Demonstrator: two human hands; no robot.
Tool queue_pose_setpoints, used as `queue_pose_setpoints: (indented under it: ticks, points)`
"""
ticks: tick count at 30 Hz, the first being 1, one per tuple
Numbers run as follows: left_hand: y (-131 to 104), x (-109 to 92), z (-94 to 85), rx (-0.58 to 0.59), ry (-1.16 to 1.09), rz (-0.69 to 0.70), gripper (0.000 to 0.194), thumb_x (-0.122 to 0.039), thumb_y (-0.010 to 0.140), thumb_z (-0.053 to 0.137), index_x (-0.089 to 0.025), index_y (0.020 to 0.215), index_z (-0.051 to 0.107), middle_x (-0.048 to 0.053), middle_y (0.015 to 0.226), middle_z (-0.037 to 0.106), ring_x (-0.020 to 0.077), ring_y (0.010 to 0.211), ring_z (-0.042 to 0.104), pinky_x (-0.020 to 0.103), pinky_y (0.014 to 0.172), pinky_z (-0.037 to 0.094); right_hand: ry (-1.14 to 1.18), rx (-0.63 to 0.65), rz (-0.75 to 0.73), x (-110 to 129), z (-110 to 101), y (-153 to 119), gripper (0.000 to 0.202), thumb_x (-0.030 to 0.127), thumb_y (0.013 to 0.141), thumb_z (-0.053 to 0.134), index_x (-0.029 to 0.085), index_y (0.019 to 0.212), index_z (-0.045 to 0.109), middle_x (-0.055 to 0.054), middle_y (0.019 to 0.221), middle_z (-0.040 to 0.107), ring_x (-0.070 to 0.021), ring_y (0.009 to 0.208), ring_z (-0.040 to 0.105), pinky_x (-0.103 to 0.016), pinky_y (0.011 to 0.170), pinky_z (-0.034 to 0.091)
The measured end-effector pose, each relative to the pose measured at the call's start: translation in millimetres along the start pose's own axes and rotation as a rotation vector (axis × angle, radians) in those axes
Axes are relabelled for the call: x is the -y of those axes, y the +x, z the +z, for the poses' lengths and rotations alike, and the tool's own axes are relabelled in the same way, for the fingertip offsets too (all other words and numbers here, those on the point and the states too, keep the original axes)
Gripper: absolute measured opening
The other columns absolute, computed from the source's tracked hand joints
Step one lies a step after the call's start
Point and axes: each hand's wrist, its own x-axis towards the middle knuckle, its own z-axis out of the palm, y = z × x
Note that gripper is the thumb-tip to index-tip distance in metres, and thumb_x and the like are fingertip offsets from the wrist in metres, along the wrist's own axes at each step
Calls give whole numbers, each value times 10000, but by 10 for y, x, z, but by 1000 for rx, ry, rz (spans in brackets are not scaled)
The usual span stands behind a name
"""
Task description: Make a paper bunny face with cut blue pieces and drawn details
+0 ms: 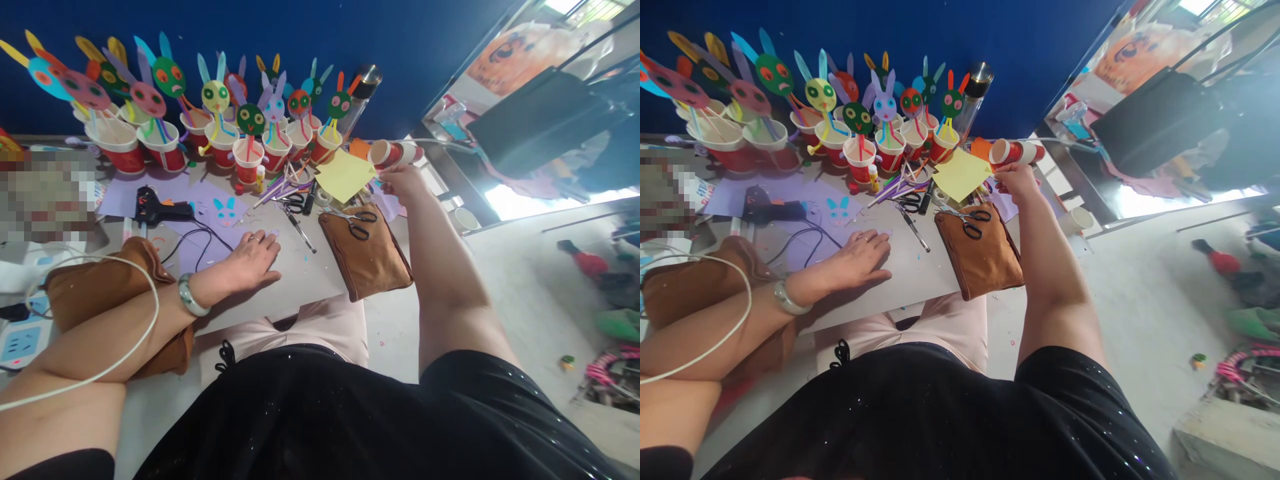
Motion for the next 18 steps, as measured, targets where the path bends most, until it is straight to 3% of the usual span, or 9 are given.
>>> queue_pose_setpoints:
  ticks: [3,7,12,18]
  points:
    - [-5,-8,-5,9,24,4,438,-420,997,662,-101,1295,634,243,1552,554,404,1358,539,536,1093,426,93,-41,43,67,-96,7,282,-45,868,662,171,705,582,53,452,542,-82,478,600,-233,564,524]
    - [-18,-35,-49,22,46,0,440,-398,998,663,-91,1312,631,243,1567,548,411,1378,532,540,1119,427,208,-120,78,130,-159,-3,312,-57,928,596,180,733,541,55,465,541,-70,534,644,-247,673,577]
    - [-16,-56,-97,52,46,-10,440,-381,996,665,-84,1319,631,246,1592,528,419,1396,523,543,1131,430,314,-164,87,96,-154,-27,323,-49,925,573,196,720,523,45,523,557,-83,587,652,-200,612,597]
    - [0,-10,-35,3,43,13,431,-400,986,677,-84,1278,646,242,1539,570,407,1347,547,533,1103,434,385,-91,105,-1,-82,-150,253,9,905,585,200,743,548,46,614,563,-73,616,624,-166,606,584]
